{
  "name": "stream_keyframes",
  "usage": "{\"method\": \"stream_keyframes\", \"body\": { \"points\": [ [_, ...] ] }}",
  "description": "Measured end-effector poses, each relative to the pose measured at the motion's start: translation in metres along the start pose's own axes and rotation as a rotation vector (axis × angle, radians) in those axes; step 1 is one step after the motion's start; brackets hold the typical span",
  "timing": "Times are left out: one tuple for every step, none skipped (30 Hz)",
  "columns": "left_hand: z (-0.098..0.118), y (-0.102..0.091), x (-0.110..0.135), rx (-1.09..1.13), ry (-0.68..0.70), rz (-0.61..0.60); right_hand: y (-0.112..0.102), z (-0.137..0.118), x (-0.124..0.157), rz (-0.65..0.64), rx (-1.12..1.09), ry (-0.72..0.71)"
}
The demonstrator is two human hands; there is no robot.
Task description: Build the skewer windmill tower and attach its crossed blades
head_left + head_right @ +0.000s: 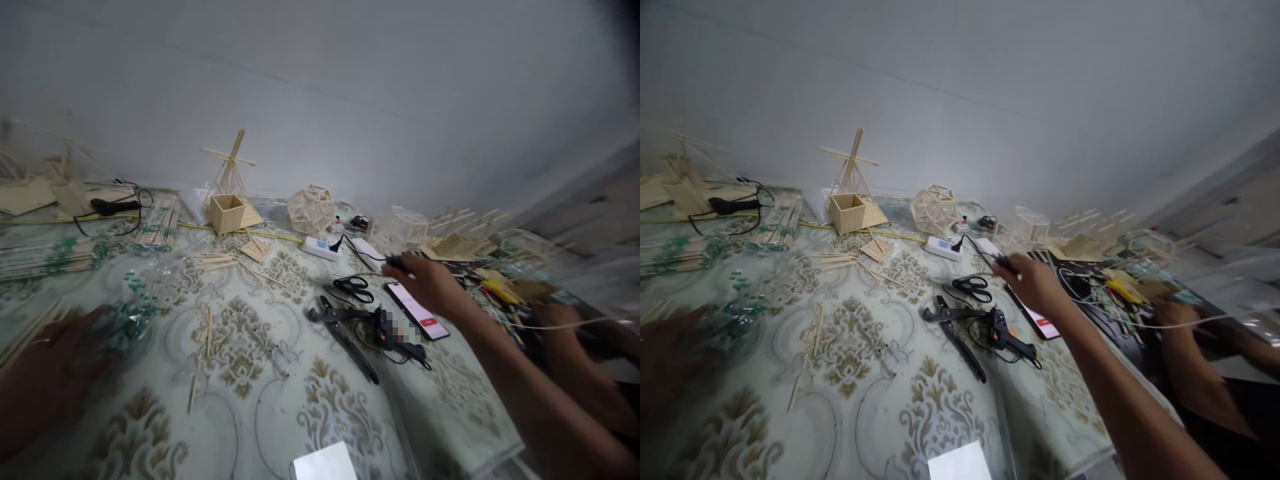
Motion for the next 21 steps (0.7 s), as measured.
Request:
{"method": "stream_keyframes", "body": {
  "points": [
    [0.005, -0.002, 0.000, -0.017, -0.003, 0.008, 0.008, 0.012, 0.027, -0.026, -0.051, 0.030],
    [0.011, -0.004, 0.000, -0.025, 0.002, 0.016, 0.019, 0.022, 0.052, -0.057, -0.082, 0.054],
    [0.016, -0.007, 0.000, -0.027, 0.009, 0.022, 0.030, 0.030, 0.074, -0.053, -0.087, 0.065],
    [0.021, -0.010, -0.001, -0.029, 0.018, 0.022, 0.039, 0.035, 0.092, -0.024, -0.079, 0.069],
    [0.025, -0.013, -0.002, -0.032, 0.024, 0.024, 0.049, 0.039, 0.107, -0.004, -0.067, 0.085],
    [0.028, -0.015, -0.003, -0.036, 0.027, 0.020, 0.058, 0.041, 0.118, -0.012, -0.081, 0.091],
    [0.030, -0.017, -0.004, -0.037, 0.028, 0.008, 0.067, 0.041, 0.125, -0.042, -0.109, 0.089],
    [0.032, -0.019, -0.005, -0.035, 0.028, -0.004, 0.074, 0.040, 0.130, -0.086, -0.137, 0.091],
    [0.033, -0.020, -0.006, -0.028, 0.027, -0.016, 0.079, 0.038, 0.133, -0.134, -0.160, 0.092],
    [0.033, -0.021, -0.007, -0.019, 0.026, -0.023, 0.081, 0.037, 0.133, -0.172, -0.170, 0.093],
    [0.033, -0.021, -0.007, -0.011, 0.022, -0.024, 0.081, 0.036, 0.132, -0.192, -0.168, 0.095],
    [0.033, -0.021, -0.007, -0.005, 0.019, -0.025, 0.078, 0.035, 0.130, -0.186, -0.165, 0.096],
    [0.033, -0.022, -0.007, 0.000, 0.012, -0.020, 0.072, 0.034, 0.127, -0.163, -0.168, 0.091],
    [0.033, -0.021, -0.006, 0.003, 0.011, -0.017, 0.064, 0.034, 0.124, -0.124, -0.181, 0.082],
    [0.034, -0.021, -0.005, 0.007, 0.013, -0.012, 0.054, 0.034, 0.120, -0.075, -0.198, 0.072],
    [0.036, -0.021, -0.004, 0.010, 0.015, -0.003, 0.043, 0.033, 0.116, -0.021, -0.212, 0.063],
    [0.037, -0.021, -0.003, 0.010, 0.015, 0.005, 0.031, 0.032, 0.111, 0.031, -0.216, 0.056],
    [0.038, -0.021, -0.003, 0.008, 0.009, 0.007, 0.018, 0.031, 0.105, 0.076, -0.212, 0.048],
    [0.039, -0.021, -0.002, 0.004, 0.004, 0.006, 0.005, 0.028, 0.098, 0.113, -0.203, 0.039],
    [0.040, -0.021, -0.002, -0.002, 0.002, -0.003, -0.007, 0.025, 0.090, 0.142, -0.193, 0.028],
    [0.041, -0.020, -0.001, -0.007, 0.000, -0.012, -0.019, 0.021, 0.080, 0.165, -0.184, 0.017]
  ]
}}
Point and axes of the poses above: each hand's wrist, its own x-axis away from the middle knuckle, its own y-axis out of the palm, z = x × y, the point moved 6 cm from there along -x, towards the middle knuckle
